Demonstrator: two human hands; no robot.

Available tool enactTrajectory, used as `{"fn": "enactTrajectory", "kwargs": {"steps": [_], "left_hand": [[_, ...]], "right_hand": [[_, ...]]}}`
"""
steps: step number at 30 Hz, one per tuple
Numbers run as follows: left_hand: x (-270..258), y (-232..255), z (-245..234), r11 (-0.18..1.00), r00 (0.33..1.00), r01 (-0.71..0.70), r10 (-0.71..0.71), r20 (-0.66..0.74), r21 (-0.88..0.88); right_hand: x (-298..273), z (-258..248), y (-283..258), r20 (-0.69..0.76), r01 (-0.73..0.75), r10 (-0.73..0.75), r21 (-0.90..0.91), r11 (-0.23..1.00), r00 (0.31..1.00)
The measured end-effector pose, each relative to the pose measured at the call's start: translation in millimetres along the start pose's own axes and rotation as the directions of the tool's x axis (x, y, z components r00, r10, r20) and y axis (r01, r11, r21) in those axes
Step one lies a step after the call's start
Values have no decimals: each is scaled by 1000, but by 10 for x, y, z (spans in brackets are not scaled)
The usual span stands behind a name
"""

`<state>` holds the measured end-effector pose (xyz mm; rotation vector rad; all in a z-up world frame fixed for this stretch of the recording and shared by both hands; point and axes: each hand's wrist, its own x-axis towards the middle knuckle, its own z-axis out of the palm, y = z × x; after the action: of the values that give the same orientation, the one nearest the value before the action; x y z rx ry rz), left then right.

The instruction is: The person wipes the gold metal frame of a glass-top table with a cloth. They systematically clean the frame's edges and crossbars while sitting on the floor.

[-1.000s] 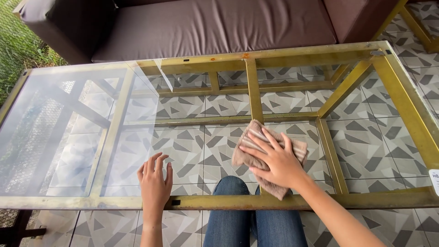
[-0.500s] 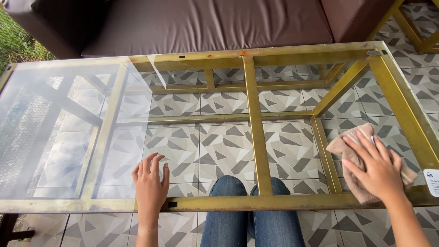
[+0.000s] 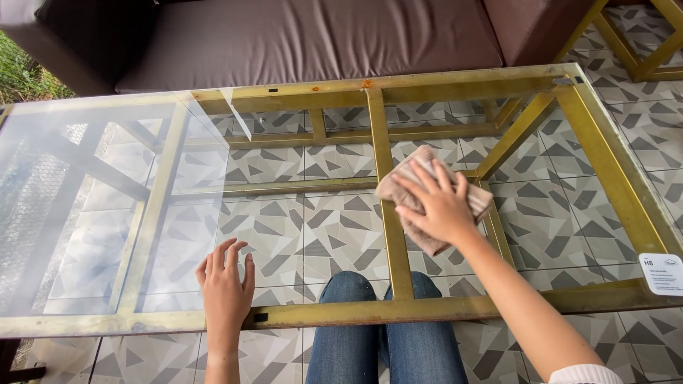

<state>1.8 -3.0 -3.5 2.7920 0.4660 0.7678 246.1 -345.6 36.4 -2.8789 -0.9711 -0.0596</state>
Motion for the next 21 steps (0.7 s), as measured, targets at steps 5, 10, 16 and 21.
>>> {"fn": "enactTrajectory", "kwargs": {"steps": [5, 10, 16, 21], "left_hand": [[1, 9, -16, 1000, 1000, -8, 8, -4, -10], [-1, 22, -54, 1000, 1000, -14, 14, 11, -18], [-4, -5, -10, 1000, 1000, -27, 27, 3, 6], [-11, -24, 19, 999, 1000, -21, 20, 6, 38]], "right_hand": [[-629, -12, -659, -115, 355, -348, 40, 934, 930], [-1371, -102, -568, -187, 404, -385, 79, 911, 904], [-1932, 76, 509, -142, 58, -79, -146, 988, 987], [-1735, -62, 1215, -52, -326, 325, -3, 945, 944]]}}
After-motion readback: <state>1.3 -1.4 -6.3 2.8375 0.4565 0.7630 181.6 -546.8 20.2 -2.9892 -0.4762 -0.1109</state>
